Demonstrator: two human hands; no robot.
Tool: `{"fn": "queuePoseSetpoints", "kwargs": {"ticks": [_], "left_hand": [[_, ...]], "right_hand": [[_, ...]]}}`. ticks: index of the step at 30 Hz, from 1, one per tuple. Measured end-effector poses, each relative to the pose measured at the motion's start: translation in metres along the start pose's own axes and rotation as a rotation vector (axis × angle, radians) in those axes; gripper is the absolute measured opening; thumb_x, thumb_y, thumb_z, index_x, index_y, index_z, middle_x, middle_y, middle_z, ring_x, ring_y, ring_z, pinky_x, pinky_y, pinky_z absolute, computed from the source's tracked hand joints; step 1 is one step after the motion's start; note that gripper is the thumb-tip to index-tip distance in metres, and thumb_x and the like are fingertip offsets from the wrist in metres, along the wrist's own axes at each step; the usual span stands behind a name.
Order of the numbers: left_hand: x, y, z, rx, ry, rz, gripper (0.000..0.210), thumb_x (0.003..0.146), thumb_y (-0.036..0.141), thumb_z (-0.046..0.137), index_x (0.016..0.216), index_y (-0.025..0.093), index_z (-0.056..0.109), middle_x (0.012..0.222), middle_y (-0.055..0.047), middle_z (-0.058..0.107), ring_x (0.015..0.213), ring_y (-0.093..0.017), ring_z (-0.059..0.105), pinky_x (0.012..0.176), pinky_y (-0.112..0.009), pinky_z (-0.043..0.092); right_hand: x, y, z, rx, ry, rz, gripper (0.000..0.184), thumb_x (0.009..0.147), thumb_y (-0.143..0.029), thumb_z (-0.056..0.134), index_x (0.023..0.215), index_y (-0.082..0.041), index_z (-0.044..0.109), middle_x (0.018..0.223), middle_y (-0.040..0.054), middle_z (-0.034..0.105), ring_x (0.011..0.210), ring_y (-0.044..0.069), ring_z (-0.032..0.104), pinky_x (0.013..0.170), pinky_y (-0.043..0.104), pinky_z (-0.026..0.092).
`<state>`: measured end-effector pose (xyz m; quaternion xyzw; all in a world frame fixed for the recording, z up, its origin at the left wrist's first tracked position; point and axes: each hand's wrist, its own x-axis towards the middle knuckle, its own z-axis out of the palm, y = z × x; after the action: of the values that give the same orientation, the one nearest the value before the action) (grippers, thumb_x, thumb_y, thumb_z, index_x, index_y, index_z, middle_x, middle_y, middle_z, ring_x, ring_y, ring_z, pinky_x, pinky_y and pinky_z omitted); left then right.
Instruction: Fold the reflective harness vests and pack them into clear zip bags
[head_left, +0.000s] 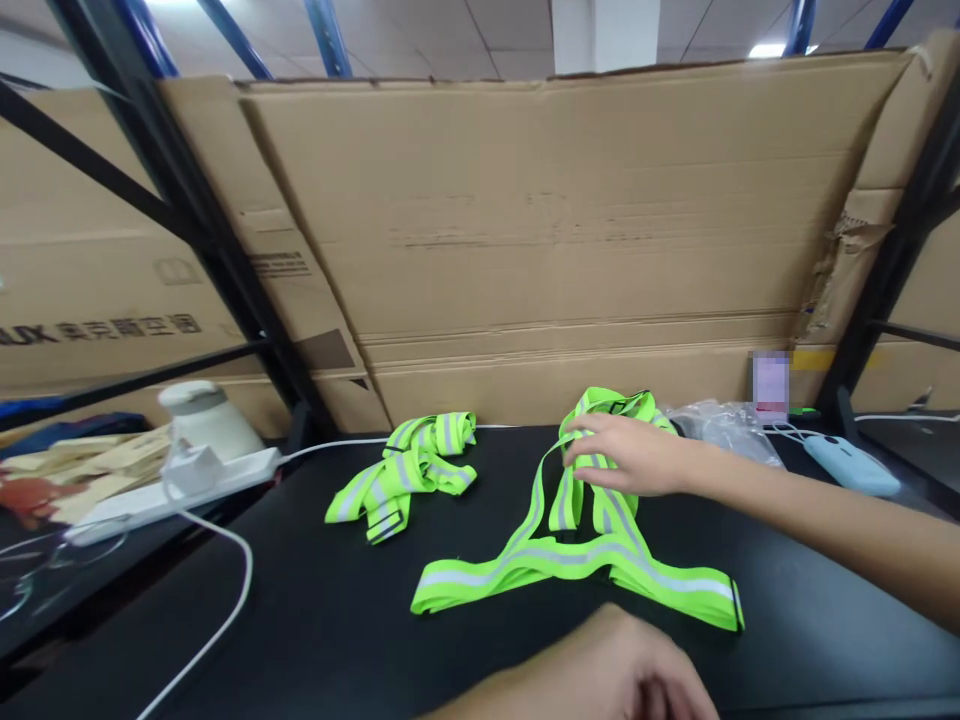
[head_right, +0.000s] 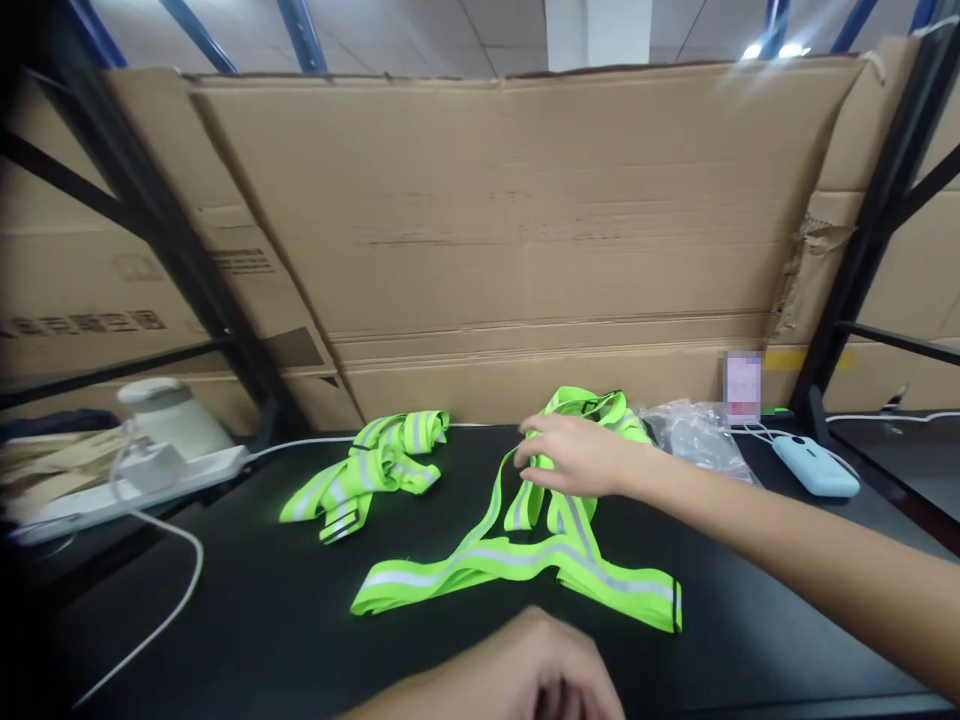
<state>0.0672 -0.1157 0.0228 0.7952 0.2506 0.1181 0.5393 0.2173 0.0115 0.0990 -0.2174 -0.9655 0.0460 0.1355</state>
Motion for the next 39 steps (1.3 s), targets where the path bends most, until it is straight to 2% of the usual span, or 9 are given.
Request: {"fn": "queuePoseSetpoints", "kwargs": {"ticks": [3,5,10,16,22,30,32,36,39], "left_hand": [[-0.021,0.007,-0.032,0.359,0.366,-0.026,0.021,0.082,0.040,0.076,0.088,0.021,0.073,0.085,-0.001,0.066,0.083,-0.017,0.060,0.077,-0.026,0.049],[-0.034,0.000,-0.050,0.533,0.444,-0.049,0.024,0.078,0.034,0.081,0.096,0.023,0.069,0.100,-0.003,0.065,0.100,-0.023,0.060,0.091,-0.034,0.049],[-0.059,-0.041,-0.073,0.780,0.439,-0.085,0.023,0.092,0.026,0.067,0.113,0.025,0.058,0.120,-0.004,0.062,0.116,-0.024,0.059,0.110,-0.043,0.042],[-0.052,-0.069,-0.079,1.225,0.432,0.040,0.026,0.101,0.020,0.048,0.125,0.021,0.056,0.119,-0.008,0.066,0.107,-0.026,0.067,0.090,-0.037,0.055],[-0.039,-0.069,-0.077,1.431,0.410,0.071,0.024,0.097,0.013,0.050,0.119,0.014,0.058,0.109,-0.011,0.070,0.097,-0.027,0.071,0.082,-0.039,0.058],[-0.021,-0.054,-0.076,1.514,0.573,0.268,0.012,0.096,0.012,0.048,0.096,0.016,0.060,0.076,-0.002,0.067,0.070,-0.020,0.066,0.063,-0.032,0.050],[-0.020,-0.046,-0.076,1.549,0.574,0.325,0.014,0.094,0.012,0.048,0.089,0.016,0.059,0.074,-0.002,0.065,0.068,-0.020,0.063,0.061,-0.032,0.046],[-0.023,-0.031,-0.084,1.563,0.568,0.340,0.017,0.095,0.013,0.047,0.086,0.017,0.060,0.072,-0.002,0.061,0.068,-0.020,0.059,0.065,-0.034,0.045],[-0.027,-0.017,-0.094,1.546,0.638,0.339,0.015,0.097,0.014,0.048,0.099,0.016,0.063,0.084,-0.005,0.068,0.080,-0.022,0.062,0.079,-0.038,0.047]], "right_hand": [[-0.038,-0.016,0.000,0.066,-0.028,0.116,0.032,0.097,-0.045,0.059,0.107,-0.018,0.072,0.112,0.0115,0.067,0.097,0.025,0.068,0.085,0.039,0.054],[-0.065,-0.030,0.012,0.067,-0.064,0.175,0.036,0.091,-0.050,0.066,0.111,-0.021,0.071,0.109,0.0092,0.067,0.094,0.026,0.068,0.083,0.038,0.053],[-0.119,-0.045,0.055,0.040,-0.131,0.237,0.038,0.091,-0.032,0.066,0.128,-0.025,0.064,0.114,0.0083,0.068,0.103,0.027,0.067,0.087,0.039,0.053],[-0.138,-0.025,0.072,-0.181,-0.076,0.269,0.045,0.088,-0.003,0.048,0.127,-0.019,0.063,0.114,0.0123,0.068,0.103,0.029,0.065,0.089,0.044,0.052],[-0.128,-0.019,0.061,-0.178,-0.081,0.322,0.045,0.085,-0.002,0.045,0.121,-0.019,0.066,0.097,0.0088,0.071,0.091,0.027,0.067,0.081,0.044,0.052],[-0.069,-0.056,0.071,-0.316,0.239,0.286,0.067,0.083,-0.014,0.062,0.148,-0.018,0.045,0.143,0.0216,0.053,0.129,0.038,0.052,0.101,0.052,0.045],[-0.051,-0.061,0.070,-0.323,0.177,0.323,0.064,0.083,-0.012,0.065,0.144,-0.019,0.049,0.140,0.0222,0.056,0.127,0.040,0.055,0.100,0.054,0.046],[-0.026,-0.058,0.062,-0.056,-0.024,0.468,0.023,0.088,-0.017,0.059,0.108,-0.012,0.069,0.097,0.0173,0.074,0.093,0.035,0.071,0.080,0.044,0.054],[-0.014,-0.048,0.056,0.061,0.012,0.486,0.025,0.087,-0.020,0.060,0.110,-0.013,0.069,0.097,0.0146,0.076,0.091,0.032,0.073,0.079,0.038,0.053]]}}
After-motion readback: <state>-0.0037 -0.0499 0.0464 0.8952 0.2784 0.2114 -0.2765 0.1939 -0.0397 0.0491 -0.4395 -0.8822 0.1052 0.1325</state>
